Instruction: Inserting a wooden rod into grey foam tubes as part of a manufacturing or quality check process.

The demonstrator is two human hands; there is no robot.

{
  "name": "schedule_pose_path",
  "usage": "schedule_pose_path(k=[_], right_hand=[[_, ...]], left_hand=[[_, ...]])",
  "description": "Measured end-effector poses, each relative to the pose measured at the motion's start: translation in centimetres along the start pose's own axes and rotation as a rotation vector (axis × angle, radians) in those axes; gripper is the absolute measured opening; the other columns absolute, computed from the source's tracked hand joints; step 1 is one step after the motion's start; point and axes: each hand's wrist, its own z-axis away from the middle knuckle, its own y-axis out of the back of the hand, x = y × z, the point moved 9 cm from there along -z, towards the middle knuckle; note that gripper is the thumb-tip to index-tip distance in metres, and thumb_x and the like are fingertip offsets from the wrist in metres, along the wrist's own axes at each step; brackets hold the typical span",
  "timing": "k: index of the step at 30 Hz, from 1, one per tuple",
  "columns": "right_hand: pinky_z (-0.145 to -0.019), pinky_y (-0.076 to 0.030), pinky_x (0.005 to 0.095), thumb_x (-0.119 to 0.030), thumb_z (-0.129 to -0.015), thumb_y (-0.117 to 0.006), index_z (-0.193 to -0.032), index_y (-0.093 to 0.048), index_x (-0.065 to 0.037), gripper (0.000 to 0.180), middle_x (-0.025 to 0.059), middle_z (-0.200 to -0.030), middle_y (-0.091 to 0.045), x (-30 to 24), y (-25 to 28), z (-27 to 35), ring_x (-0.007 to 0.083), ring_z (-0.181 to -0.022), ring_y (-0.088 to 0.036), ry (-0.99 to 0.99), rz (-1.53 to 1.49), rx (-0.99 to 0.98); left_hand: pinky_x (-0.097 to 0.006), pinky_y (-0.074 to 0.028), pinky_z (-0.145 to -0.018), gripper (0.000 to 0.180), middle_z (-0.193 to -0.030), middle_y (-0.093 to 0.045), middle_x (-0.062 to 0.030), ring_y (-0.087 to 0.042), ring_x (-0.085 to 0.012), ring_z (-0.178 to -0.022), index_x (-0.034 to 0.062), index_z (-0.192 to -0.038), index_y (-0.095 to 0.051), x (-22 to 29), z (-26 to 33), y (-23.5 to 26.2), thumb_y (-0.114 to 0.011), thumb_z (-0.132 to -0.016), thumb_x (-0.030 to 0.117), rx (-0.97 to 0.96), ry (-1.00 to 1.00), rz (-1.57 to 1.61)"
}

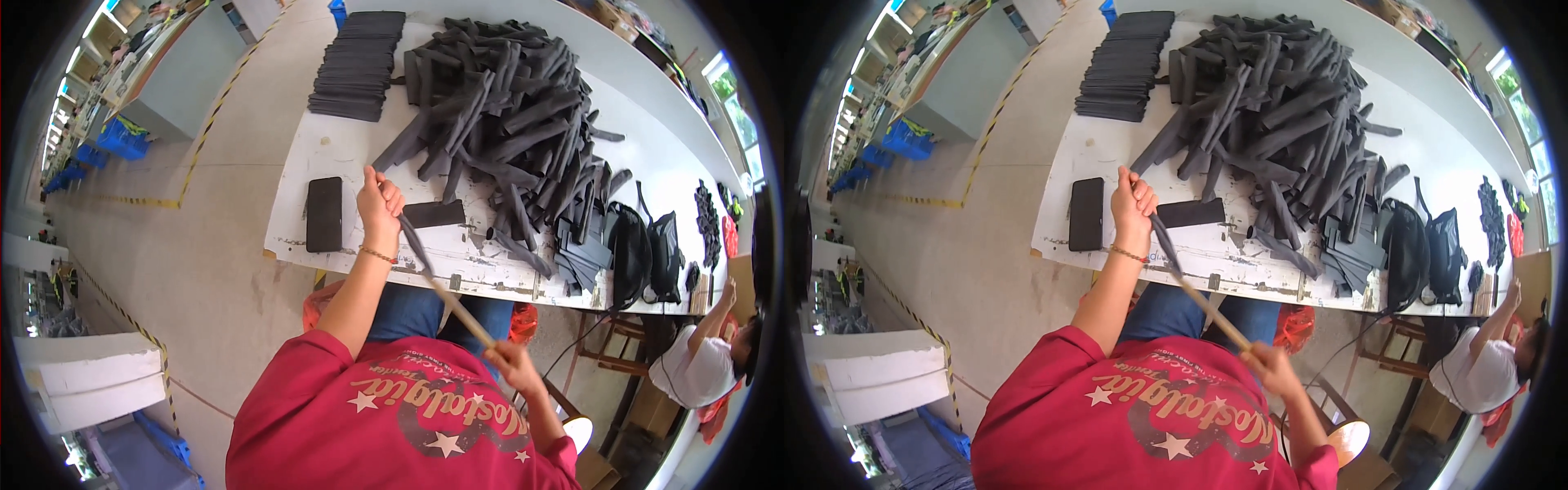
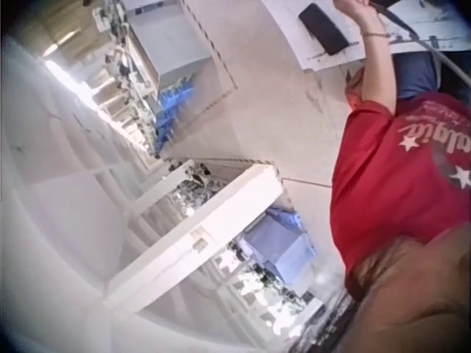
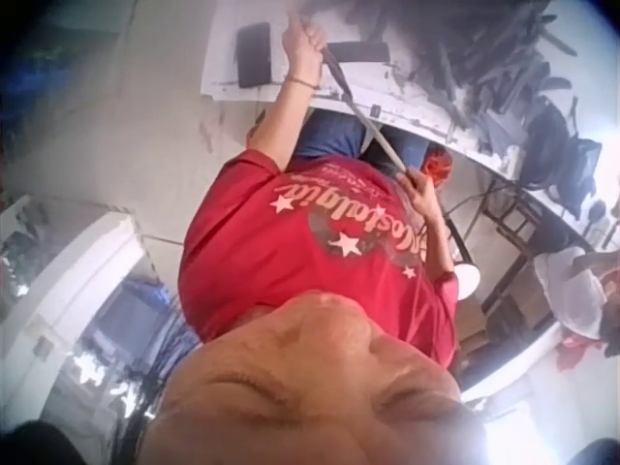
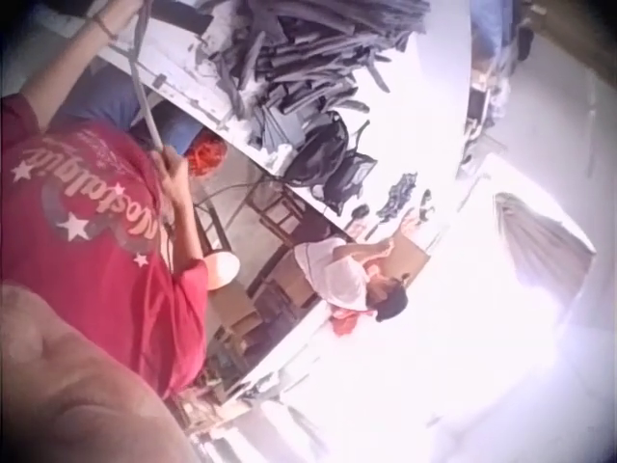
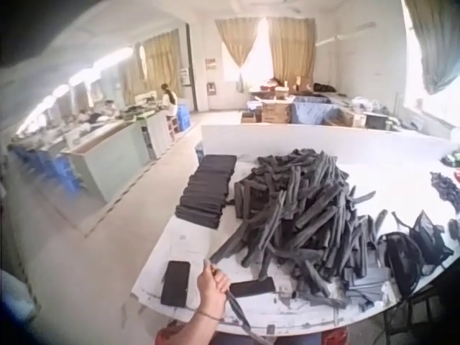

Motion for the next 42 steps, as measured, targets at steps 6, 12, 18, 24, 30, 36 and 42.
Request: schedule_pose_path(k=[6,12,18,24,30,36,42], right_hand=[[-0.05,-0.03,0.0229,-0.012,-0.085,-0.069,-0.118,-0.052,-0.003,0.039,-0.0034,-0.062,-0.042,-9.4,2.3,-9.9,0.0055,-0.056,-0.037,0.281,-0.284,0.571],[-0.049,-0.023,0.0214,-0.018,-0.09,-0.068,-0.069,-0.052,-0.007,0.028,-0.0104,-0.063,-0.036,-11.7,5.1,-14.0,0.0009,-0.058,-0.03,0.328,-0.595,0.548],[-0.053,-0.028,0.021,-0.015,-0.087,-0.07,-0.076,-0.056,-0.002,0.022,-0.007,-0.064,-0.041,-13.1,6.7,-14.4,0.0029,-0.061,-0.035,0.42,-0.391,0.675],[-0.05,-0.022,0.0212,-0.015,-0.091,-0.066,-0.072,-0.052,-0.005,0.026,-0.0093,-0.061,-0.036,-16.4,9.1,-16.9,0.0018,-0.059,-0.028,0.485,-0.361,0.846],[-0.05,-0.025,0.0249,-0.016,-0.091,-0.066,-0.069,-0.048,-0.001,0.031,-0.0066,-0.06,-0.036,-19.6,7.4,-19.8,0.0047,-0.059,-0.03,0.611,-0.176,0.955],[-0.057,-0.038,0.0288,-0.037,-0.09,-0.065,-0.093,-0.062,0.002,0.039,0.0048,-0.065,-0.051,-20.0,18.3,-23.7,0.0118,-0.06,-0.044,0.409,0.006,1.135],[-0.059,-0.04,0.0249,-0.016,-0.096,-0.056,-0.11,-0.055,-0.005,0.017,0.0056,-0.071,-0.054,-16.2,17.7,-17.6,0.0095,-0.064,-0.045,0.506,0.092,0.848]], left_hand=[[-0.024,-0.026,-0.037,0.035,-0.054,-0.041,0.0006,-0.032,-0.009,-0.04,0.0108,-0.074,-0.042,-7.1,4.5,-0.4,-0.048,-0.099,0.035,0.287,0.098,0.057],[-0.028,-0.042,-0.045,0.033,-0.063,-0.056,-0.0059,-0.053,-0.0154,-0.051,0.0045,-0.083,-0.052,-5.3,6.3,-2.5,-0.053,-0.097,0.035,0.124,0.019,-0.238],[-0.029,-0.05,-0.055,0.027,-0.073,-0.059,-0.0067,-0.063,-0.0166,-0.062,0.0001,-0.098,-0.055,-7.9,9.4,-7.2,-0.056,-0.096,0.027,-0.825,0.063,-0.91],[-0.026,-0.05,-0.049,0.027,-0.081,-0.058,-0.0077,-0.062,-0.0174,-0.057,0.0012,-0.092,-0.05,-9.7,14.0,-4.9,-0.04,-0.101,0.026,-0.615,0.422,-0.608],[-0.024,-0.047,-0.043,0.033,-0.086,-0.064,-0.0155,-0.065,-0.0193,-0.059,0.0065,-0.077,-0.04,-6.1,12.8,-4.3,-0.034,-0.1,0.028,-0.495,0.325,-0.516],[-0.028,-0.046,-0.051,0.021,-0.082,-0.062,-0.0114,-0.063,-0.0235,-0.064,0.0034,-0.078,-0.051,-6.7,12.9,-0.9,-0.052,-0.092,0.019,-0.582,0.054,-1.035],[-0.037,-0.047,-0.069,0.013,-0.079,-0.06,-0.0079,-0.057,-0.0284,-0.074,0.0044,-0.082,-0.063,-4.6,5.8,-6.0,-0.07,-0.075,0.013,-0.653,-0.888,-1.635]])
